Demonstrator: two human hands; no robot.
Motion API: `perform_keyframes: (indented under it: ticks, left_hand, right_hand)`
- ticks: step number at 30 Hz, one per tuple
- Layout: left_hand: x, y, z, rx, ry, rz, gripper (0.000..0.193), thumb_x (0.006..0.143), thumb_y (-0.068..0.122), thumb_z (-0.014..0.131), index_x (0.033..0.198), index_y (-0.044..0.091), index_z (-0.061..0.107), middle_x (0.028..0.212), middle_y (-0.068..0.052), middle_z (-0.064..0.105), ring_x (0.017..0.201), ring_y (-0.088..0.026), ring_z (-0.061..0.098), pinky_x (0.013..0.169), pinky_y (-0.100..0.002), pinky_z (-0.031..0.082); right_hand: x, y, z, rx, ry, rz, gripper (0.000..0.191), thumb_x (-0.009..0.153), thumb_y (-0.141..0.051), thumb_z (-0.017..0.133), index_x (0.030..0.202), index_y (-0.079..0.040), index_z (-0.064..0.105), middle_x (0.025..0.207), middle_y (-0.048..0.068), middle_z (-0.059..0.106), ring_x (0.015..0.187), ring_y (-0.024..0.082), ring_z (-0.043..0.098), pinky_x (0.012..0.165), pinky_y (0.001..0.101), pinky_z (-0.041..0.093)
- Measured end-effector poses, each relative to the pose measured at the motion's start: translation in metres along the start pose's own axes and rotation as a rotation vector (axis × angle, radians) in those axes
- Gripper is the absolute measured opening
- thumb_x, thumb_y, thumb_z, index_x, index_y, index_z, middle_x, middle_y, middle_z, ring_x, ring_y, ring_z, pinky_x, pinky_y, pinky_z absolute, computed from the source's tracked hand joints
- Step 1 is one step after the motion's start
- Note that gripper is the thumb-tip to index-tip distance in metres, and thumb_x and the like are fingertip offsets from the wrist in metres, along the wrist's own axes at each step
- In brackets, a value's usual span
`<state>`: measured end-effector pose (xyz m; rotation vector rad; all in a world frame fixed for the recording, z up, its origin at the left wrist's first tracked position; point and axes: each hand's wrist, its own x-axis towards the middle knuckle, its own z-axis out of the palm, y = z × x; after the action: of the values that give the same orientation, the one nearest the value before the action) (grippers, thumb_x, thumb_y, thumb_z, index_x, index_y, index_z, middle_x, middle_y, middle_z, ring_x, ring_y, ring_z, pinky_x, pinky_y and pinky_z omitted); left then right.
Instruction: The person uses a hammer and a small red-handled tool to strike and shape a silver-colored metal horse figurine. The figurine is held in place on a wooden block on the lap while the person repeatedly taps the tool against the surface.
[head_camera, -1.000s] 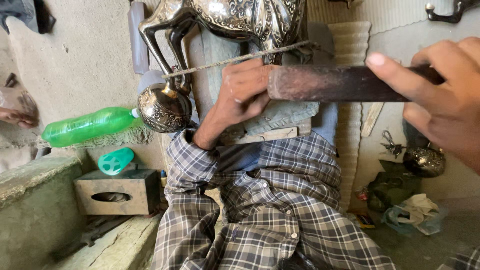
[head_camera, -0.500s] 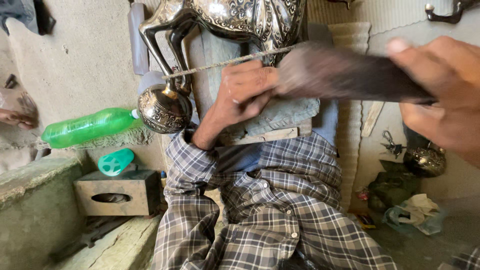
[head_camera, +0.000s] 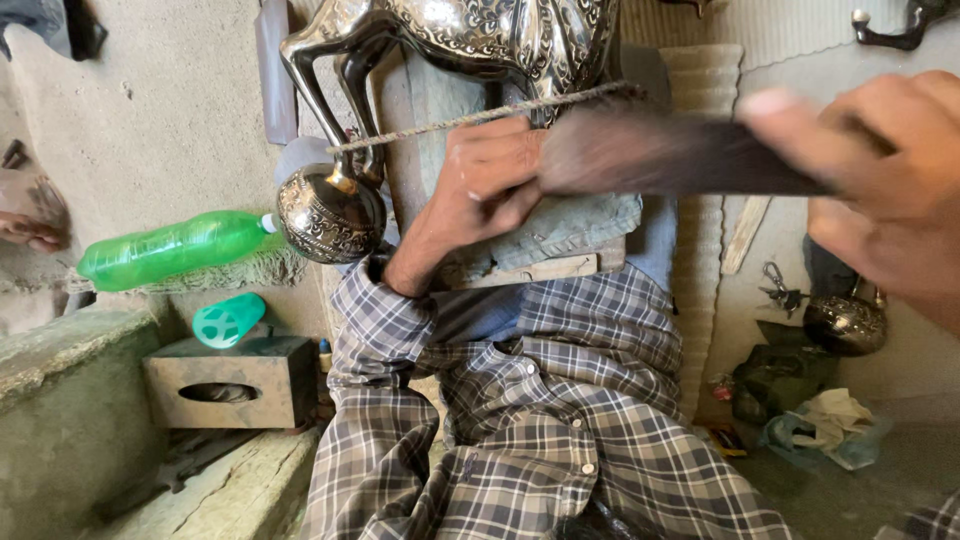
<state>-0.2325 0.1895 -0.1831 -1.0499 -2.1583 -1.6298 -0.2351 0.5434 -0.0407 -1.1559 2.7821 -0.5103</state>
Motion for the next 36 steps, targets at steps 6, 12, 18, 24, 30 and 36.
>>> perform_keyframes:
  ticks: [6,12,18,24,30,36]
  left_hand:
    - [-0.002,0.006,0.002,-0.015,-0.006,-0.002,0.039,0.084,-0.005,0.078,0.121,0.008,0.073,0.102,-0.006,0.075,0.075,-0.019,0.065,0.067,-0.034,0.052]
    - [-0.003,0.011,-0.002,0.038,-0.058,-0.037,0.041,0.086,-0.003,0.079,0.125,0.008,0.073,0.101,-0.007,0.075,0.073,-0.021,0.062,0.067,-0.037,0.05]
    - [-0.01,0.007,0.001,-0.026,-0.026,-0.013,0.043,0.088,0.0,0.077,0.129,0.009,0.07,0.108,-0.008,0.077,0.083,-0.019,0.07,0.074,-0.034,0.057]
    - [-0.016,0.0,0.007,-0.052,-0.017,0.007,0.043,0.093,0.002,0.079,0.132,0.017,0.068,0.107,-0.004,0.079,0.084,-0.015,0.073,0.075,-0.031,0.059]
    - [-0.02,-0.005,0.004,0.008,-0.061,-0.037,0.042,0.093,0.005,0.075,0.133,0.015,0.07,0.104,-0.003,0.08,0.074,-0.014,0.069,0.071,-0.032,0.057]
    - [-0.023,-0.009,0.003,-0.089,-0.027,-0.027,0.039,0.097,0.007,0.076,0.134,0.018,0.068,0.108,0.0,0.08,0.086,-0.014,0.076,0.079,-0.031,0.061]
  right_hand:
    - [-0.003,-0.01,0.001,-0.015,-0.056,-0.008,0.093,0.079,0.008,0.076,0.16,-0.014,0.035,0.096,0.018,0.058,0.076,0.026,0.055,0.066,0.0408,0.048]
    - [0.002,-0.019,-0.006,-0.007,-0.077,0.055,0.091,0.083,0.006,0.074,0.161,-0.011,0.032,0.089,0.012,0.057,0.072,0.022,0.056,0.061,0.038,0.047]
    - [0.008,-0.023,-0.002,-0.013,0.02,-0.078,0.096,0.082,0.009,0.075,0.16,-0.013,0.024,0.093,0.019,0.059,0.072,0.025,0.058,0.059,0.0388,0.047]
    - [0.0,-0.022,0.004,-0.099,-0.024,-0.037,0.098,0.081,0.007,0.079,0.162,-0.013,0.028,0.088,0.014,0.057,0.07,0.024,0.054,0.059,0.0374,0.046]
    - [0.008,-0.027,0.0,0.017,-0.038,0.011,0.089,0.085,0.007,0.072,0.16,-0.011,0.027,0.089,0.014,0.058,0.067,0.021,0.055,0.058,0.0379,0.046]
    - [0.02,-0.033,0.0,0.088,-0.008,-0.042,0.089,0.084,0.008,0.072,0.157,-0.009,0.025,0.097,0.021,0.058,0.074,0.025,0.059,0.059,0.0387,0.049]
